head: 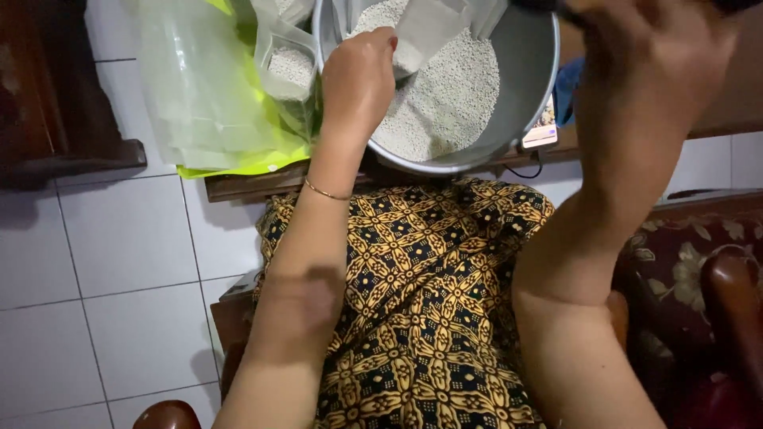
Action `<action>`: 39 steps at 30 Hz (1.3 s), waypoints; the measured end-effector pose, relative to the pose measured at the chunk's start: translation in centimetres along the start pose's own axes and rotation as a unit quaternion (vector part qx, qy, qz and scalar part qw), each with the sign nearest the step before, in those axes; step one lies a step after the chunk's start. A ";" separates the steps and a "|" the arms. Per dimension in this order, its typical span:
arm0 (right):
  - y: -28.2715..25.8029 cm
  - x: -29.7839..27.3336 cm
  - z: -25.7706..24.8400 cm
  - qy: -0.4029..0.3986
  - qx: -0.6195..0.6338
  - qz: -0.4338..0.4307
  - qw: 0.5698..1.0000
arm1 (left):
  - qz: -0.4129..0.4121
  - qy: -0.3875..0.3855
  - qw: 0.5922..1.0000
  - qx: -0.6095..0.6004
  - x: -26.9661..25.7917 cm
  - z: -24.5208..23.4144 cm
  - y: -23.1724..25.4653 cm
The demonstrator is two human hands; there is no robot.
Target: Packaging white granules from a large bowl into small plastic bags using a spoon and a scoop.
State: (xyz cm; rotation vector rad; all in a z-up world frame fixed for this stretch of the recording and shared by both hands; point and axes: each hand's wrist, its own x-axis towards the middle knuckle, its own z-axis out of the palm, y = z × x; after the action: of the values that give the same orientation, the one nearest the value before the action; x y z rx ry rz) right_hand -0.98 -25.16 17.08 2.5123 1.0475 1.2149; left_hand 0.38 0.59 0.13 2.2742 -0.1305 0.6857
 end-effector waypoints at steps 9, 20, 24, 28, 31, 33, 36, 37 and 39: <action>-5.2 -4.9 8.2 -0.259 0.085 0.111 0.956 | 0.013 0.013 1.000 0.015 -0.3 -0.2 0.6; -5.2 -7.4 15.1 -0.302 0.110 0.076 0.944 | -0.004 -0.014 0.999 0.034 0.0 -0.5 0.7; -5.0 -7.8 16.0 -0.302 0.099 0.072 0.945 | -0.012 -0.018 0.999 0.036 0.0 -0.5 0.6; -5.1 -7.0 15.8 -0.422 0.141 0.104 0.889 | 0.005 -0.007 0.999 0.036 -0.2 -0.4 0.4; -5.2 -6.6 15.7 -0.460 0.150 0.131 0.866 | -0.005 -0.013 0.999 0.035 -0.1 -0.6 0.6; -5.3 -6.2 15.4 -0.479 0.164 0.142 0.851 | -0.012 -0.019 0.999 0.038 -0.1 -0.7 0.6; -5.3 -5.9 15.3 -0.506 0.202 0.143 0.826 | -0.010 -0.014 0.999 0.037 -0.1 -0.6 0.5; -5.3 -5.7 15.2 -0.501 0.239 0.144 0.819 | -0.007 -0.013 0.999 0.042 -0.1 -0.5 0.4; -5.3 -5.4 14.8 -0.494 0.277 0.145 0.811 | -0.003 -0.012 0.999 0.048 -0.1 -0.5 0.3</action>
State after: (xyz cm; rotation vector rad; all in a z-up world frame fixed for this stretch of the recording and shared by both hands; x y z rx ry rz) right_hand 4.90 -22.52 1.77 3.1088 0.7654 -0.5544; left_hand 0.02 0.67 0.60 2.3738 -0.1042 0.6743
